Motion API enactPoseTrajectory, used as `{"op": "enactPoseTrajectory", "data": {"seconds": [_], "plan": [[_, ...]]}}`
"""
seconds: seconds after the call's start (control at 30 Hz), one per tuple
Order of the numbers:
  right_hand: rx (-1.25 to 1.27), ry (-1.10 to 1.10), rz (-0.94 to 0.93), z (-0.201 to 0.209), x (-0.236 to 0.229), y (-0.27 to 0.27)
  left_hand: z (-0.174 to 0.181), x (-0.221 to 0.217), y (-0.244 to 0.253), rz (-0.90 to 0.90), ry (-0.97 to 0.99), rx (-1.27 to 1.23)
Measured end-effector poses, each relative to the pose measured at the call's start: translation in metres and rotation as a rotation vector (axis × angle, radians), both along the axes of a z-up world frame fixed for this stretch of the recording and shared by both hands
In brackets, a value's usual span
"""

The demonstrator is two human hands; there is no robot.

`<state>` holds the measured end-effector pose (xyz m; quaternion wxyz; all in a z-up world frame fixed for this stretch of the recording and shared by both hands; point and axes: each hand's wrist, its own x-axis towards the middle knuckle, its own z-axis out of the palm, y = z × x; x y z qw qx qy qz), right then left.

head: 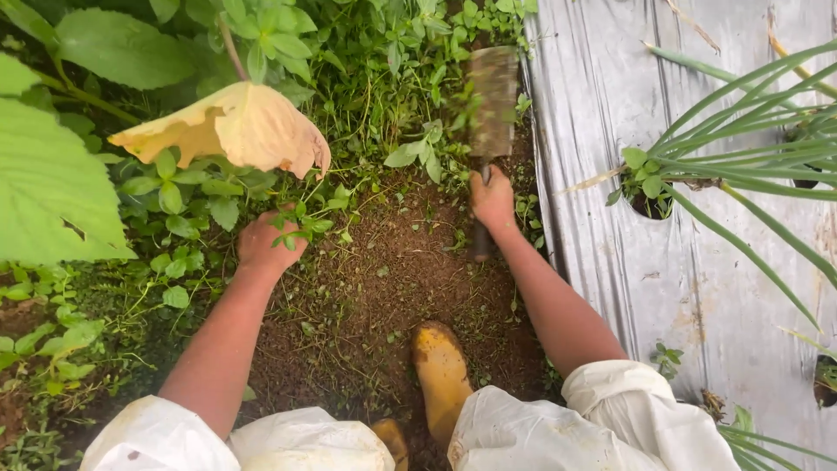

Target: Using a hand trowel to remove weeds from a garden bed next to rows of planted crops.

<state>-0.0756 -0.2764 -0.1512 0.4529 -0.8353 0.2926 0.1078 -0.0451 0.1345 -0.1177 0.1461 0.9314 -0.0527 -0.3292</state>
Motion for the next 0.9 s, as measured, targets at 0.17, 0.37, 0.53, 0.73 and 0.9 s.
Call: {"op": "enactPoseTrajectory", "data": {"seconds": [0.17,0.37,0.53,0.73,0.9], "plan": [[0.026,0.156,0.241,0.000,-0.016,0.021,0.018,0.005,-0.005,-0.069,-0.019,0.028],[0.078,0.089,0.098,-0.013,-0.025,0.036,0.044,0.002,-0.007,-0.092,-0.040,-0.045],[0.152,0.129,0.087,-0.002,-0.025,0.041,-0.005,-0.004,0.012,0.012,-0.051,-0.098],[0.211,0.190,0.166,-0.007,-0.032,0.046,0.047,-0.003,0.006,0.009,-0.033,-0.116],[0.251,0.168,0.060,0.018,-0.041,0.078,0.017,-0.008,0.012,-0.047,-0.023,-0.131]]}}
